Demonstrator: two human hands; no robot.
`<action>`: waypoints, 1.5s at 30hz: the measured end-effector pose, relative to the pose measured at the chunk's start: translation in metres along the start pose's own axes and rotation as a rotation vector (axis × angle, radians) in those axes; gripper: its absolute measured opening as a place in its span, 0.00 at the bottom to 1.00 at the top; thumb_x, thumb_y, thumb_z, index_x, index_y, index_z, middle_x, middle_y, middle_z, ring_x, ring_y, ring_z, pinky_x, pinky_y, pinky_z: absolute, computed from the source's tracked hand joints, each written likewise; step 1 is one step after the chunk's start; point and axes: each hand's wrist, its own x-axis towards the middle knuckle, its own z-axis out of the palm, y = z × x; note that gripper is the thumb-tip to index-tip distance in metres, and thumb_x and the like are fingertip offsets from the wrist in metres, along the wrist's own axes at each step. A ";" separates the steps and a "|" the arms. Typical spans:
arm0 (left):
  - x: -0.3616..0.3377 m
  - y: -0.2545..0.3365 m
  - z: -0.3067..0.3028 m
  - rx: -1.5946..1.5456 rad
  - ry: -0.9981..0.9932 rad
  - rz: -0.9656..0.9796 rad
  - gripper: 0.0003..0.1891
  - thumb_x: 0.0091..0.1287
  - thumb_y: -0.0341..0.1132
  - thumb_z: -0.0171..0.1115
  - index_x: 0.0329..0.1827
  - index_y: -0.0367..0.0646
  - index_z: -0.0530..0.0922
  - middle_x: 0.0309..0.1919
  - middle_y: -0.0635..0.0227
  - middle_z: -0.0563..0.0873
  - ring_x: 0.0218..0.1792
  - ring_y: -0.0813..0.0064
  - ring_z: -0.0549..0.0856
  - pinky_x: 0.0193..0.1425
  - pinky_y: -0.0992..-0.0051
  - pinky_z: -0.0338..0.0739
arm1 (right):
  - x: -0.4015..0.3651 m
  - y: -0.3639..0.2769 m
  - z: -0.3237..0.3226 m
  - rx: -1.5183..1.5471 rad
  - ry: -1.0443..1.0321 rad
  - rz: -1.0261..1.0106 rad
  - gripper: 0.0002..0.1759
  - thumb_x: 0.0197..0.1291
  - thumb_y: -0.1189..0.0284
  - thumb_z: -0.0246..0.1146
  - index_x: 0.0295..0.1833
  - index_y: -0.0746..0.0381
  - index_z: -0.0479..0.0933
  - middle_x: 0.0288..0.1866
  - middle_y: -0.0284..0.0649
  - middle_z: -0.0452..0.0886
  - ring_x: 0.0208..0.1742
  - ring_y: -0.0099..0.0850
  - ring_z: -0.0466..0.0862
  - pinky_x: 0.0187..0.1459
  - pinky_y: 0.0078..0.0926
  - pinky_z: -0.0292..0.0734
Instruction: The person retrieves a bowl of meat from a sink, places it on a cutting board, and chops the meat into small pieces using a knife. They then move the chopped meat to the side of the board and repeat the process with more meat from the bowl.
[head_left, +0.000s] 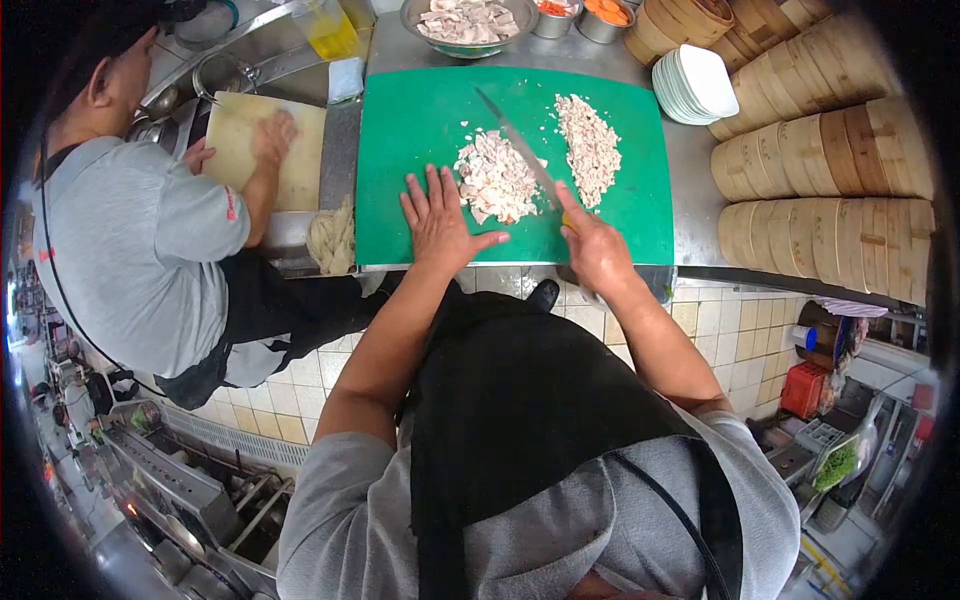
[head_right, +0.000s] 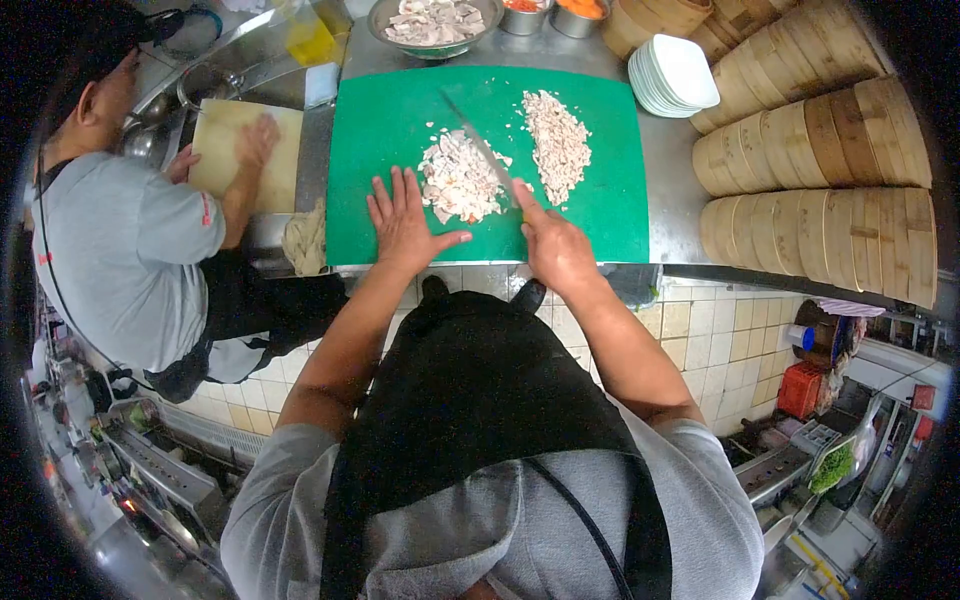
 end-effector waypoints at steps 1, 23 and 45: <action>0.003 0.002 0.006 0.001 -0.002 -0.001 0.67 0.53 0.69 0.75 0.86 0.37 0.49 0.85 0.43 0.48 0.85 0.39 0.43 0.84 0.36 0.37 | 0.002 0.002 -0.001 0.010 0.028 0.006 0.41 0.70 0.72 0.61 0.85 0.41 0.56 0.47 0.58 0.84 0.46 0.58 0.86 0.51 0.54 0.81; 0.028 -0.008 0.029 -0.544 0.389 0.397 0.09 0.59 0.29 0.77 0.42 0.44 0.89 0.45 0.61 0.88 0.49 0.57 0.87 0.53 0.62 0.83 | 0.000 -0.013 0.019 -0.138 -0.140 -0.026 0.41 0.71 0.73 0.59 0.86 0.41 0.55 0.45 0.56 0.84 0.42 0.57 0.86 0.46 0.54 0.83; 0.027 -0.013 0.028 -0.511 0.462 0.446 0.09 0.57 0.25 0.77 0.40 0.44 0.89 0.44 0.62 0.89 0.46 0.57 0.86 0.51 0.61 0.83 | -0.012 -0.026 0.011 -0.001 0.026 -0.106 0.42 0.69 0.74 0.61 0.85 0.42 0.57 0.42 0.55 0.84 0.40 0.56 0.87 0.45 0.53 0.83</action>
